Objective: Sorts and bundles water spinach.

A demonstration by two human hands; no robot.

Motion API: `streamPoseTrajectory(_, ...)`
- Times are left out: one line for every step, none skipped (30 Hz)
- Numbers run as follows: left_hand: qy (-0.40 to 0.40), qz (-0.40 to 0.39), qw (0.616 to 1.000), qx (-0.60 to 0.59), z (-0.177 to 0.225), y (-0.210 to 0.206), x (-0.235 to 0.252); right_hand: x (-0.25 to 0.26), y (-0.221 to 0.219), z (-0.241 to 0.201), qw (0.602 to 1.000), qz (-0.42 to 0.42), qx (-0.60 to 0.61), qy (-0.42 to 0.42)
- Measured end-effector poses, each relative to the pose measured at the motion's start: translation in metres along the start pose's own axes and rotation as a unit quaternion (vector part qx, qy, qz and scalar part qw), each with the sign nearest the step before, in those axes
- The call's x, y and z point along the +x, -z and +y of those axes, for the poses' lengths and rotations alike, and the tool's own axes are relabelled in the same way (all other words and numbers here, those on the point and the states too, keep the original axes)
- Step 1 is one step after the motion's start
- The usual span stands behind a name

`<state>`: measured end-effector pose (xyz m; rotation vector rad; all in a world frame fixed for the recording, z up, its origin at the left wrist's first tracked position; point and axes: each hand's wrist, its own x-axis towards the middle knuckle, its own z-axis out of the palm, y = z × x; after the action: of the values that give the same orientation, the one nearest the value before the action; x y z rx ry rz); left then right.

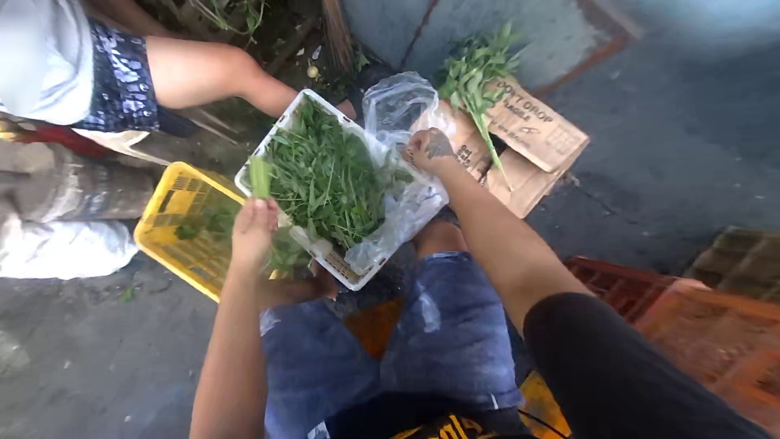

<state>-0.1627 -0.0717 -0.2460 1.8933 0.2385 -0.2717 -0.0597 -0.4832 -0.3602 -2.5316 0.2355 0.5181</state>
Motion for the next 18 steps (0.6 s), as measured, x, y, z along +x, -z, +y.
streamPoseTrajectory(-0.001,0.032,0.994,-0.106,0.003,0.011,0.002,0.005,-0.005,0.008,0.998,-0.032,-0.043,-0.018)
streamPoseTrajectory(-0.013,0.063,0.98,-0.188,0.008,0.027,0.005,0.01,-0.014,0.012,0.996,-0.041,-0.078,-0.01)
streamPoseTrajectory(-0.037,0.09,0.965,-0.242,0.015,0.045,0.009,0.02,-0.023,0.015,0.994,-0.038,-0.102,0.014)
streamPoseTrajectory(-0.064,0.105,0.953,-0.279,0.02,0.064,0.013,0.029,-0.029,0.017,0.992,-0.038,-0.117,0.036)
streamPoseTrajectory(-0.087,0.109,0.945,-0.295,0.024,0.085,0.016,0.044,-0.038,0.023,0.989,-0.037,-0.133,0.054)
streamPoseTrajectory(-0.101,0.109,0.942,-0.301,0.029,0.106,0.018,0.06,-0.046,0.028,0.988,-0.035,-0.136,0.068)
streamPoseTrajectory(-0.108,0.118,0.94,-0.303,0.034,0.125,0.016,0.071,-0.05,0.033,0.988,-0.037,-0.129,0.073)
streamPoseTrajectory(-0.107,0.132,0.935,-0.311,0.037,0.142,0.01,0.07,-0.053,0.039,0.989,-0.039,-0.126,0.069)
streamPoseTrajectory(-0.107,0.153,0.922,-0.339,0.039,0.156,0.002,0.063,-0.054,0.048,0.989,-0.042,-0.122,0.065)
streamPoseTrajectory(-0.124,0.175,0.899,-0.382,0.043,0.172,0.0,0.064,-0.051,0.052,0.99,-0.035,-0.123,0.066)
streamPoseTrajectory(-0.149,0.197,0.868,-0.43,0.046,0.19,0.0,0.067,-0.048,0.05,0.989,-0.034,-0.123,0.068)
streamPoseTrajectory(-0.173,0.213,0.836,-0.475,0.048,0.207,-0.004,0.068,-0.048,0.046,0.989,-0.039,-0.126,0.069)
streamPoseTrajectory(-0.191,0.224,0.811,-0.505,0.047,0.221,-0.012,0.064,-0.049,0.043,0.988,-0.047,-0.132,0.067)
streamPoseTrajectory(-0.201,0.236,0.791,-0.527,0.045,0.233,-0.019,0.062,-0.053,0.043,0.987,-0.049,-0.139,0.065)
streamPoseTrajectory(-0.204,0.253,0.776,-0.541,0.042,0.24,-0.025,0.061,-0.056,0.044,0.986,-0.047,-0.144,0.066)
streamPoseTrajectory(-0.199,0.28,0.767,-0.541,0.037,0.246,-0.032,0.059,-0.059,0.048,0.986,-0.038,-0.147,0.068)
streamPoseTrajectory(-0.186,0.323,0.764,-0.527,0.031,0.249,-0.041,0.058,-0.062,0.051,0.987,-0.025,-0.143,0.073)
streamPoseTrajectory(-0.167,0.371,0.755,-0.515,0.028,0.252,-0.048,0.057,-0.061,0.05,0.988,-0.014,-0.135,0.075)
